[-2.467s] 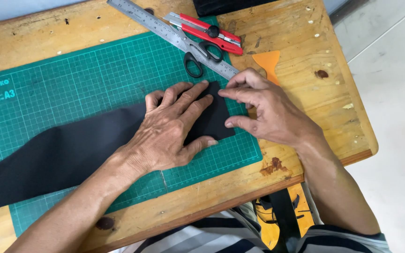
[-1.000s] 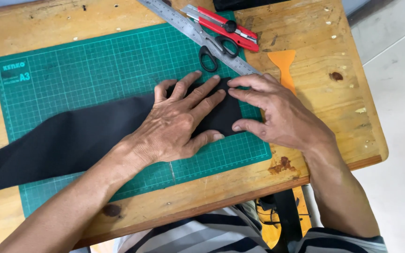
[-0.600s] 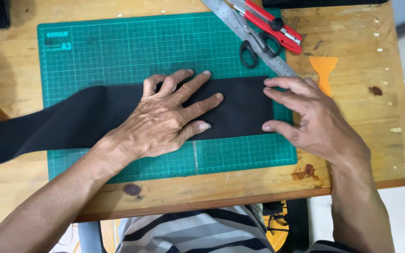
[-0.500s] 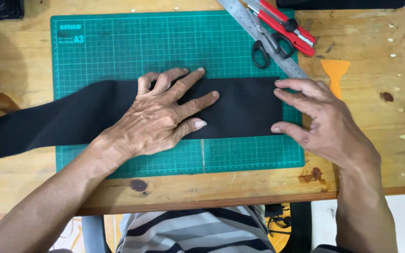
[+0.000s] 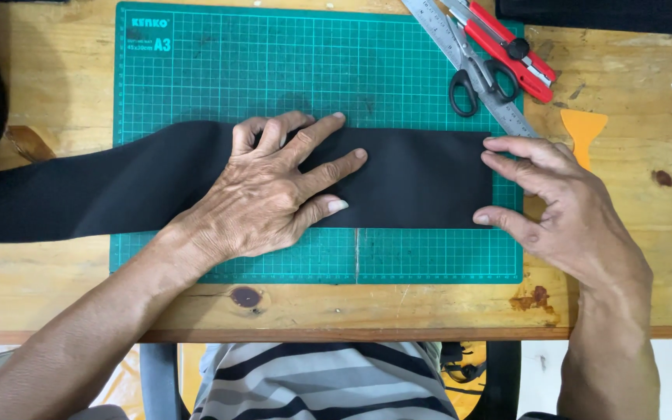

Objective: Measuring and cutting strips of black material using a ruler and utility knife on a cutting mat

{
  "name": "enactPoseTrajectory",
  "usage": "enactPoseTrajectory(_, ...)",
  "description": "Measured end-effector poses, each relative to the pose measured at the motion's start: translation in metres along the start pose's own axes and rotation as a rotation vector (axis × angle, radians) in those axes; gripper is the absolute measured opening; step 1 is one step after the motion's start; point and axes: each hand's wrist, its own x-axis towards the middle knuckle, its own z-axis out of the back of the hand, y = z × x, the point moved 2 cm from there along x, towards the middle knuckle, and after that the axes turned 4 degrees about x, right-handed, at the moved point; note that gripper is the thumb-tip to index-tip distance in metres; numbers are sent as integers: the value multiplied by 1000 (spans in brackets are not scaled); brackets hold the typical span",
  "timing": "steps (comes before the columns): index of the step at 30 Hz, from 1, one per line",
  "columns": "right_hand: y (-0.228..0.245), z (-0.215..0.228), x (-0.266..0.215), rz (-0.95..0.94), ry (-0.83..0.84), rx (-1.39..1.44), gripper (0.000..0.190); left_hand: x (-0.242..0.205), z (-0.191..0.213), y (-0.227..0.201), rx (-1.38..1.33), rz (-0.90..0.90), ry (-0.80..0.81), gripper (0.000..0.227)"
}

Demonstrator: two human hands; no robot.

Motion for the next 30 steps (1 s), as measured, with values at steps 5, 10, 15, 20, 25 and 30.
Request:
enactPoseTrajectory(5,0,0,0,-31,4,3,64,0,0,0,0,7,7,52)
enactPoseTrajectory(10,1,1,0,57,-23,21,62,2,2,0,-31,10,74,55)
enactPoseTrajectory(15,-5,1,-2,97,-20,37,63,16,8,-4,-118,-20,183,51)
enactPoseTrajectory(20,-9,0,-2,35,12,33,62,36,8,-13,-182,-73,142,35)
enactPoseTrajectory(25,-12,-2,-2,100,-18,22,58,40,-2,-14,-169,-128,38,35)
enactPoseTrajectory(30,-12,-2,-3,101,-6,43,60,36,0,-11,-224,-102,99,43)
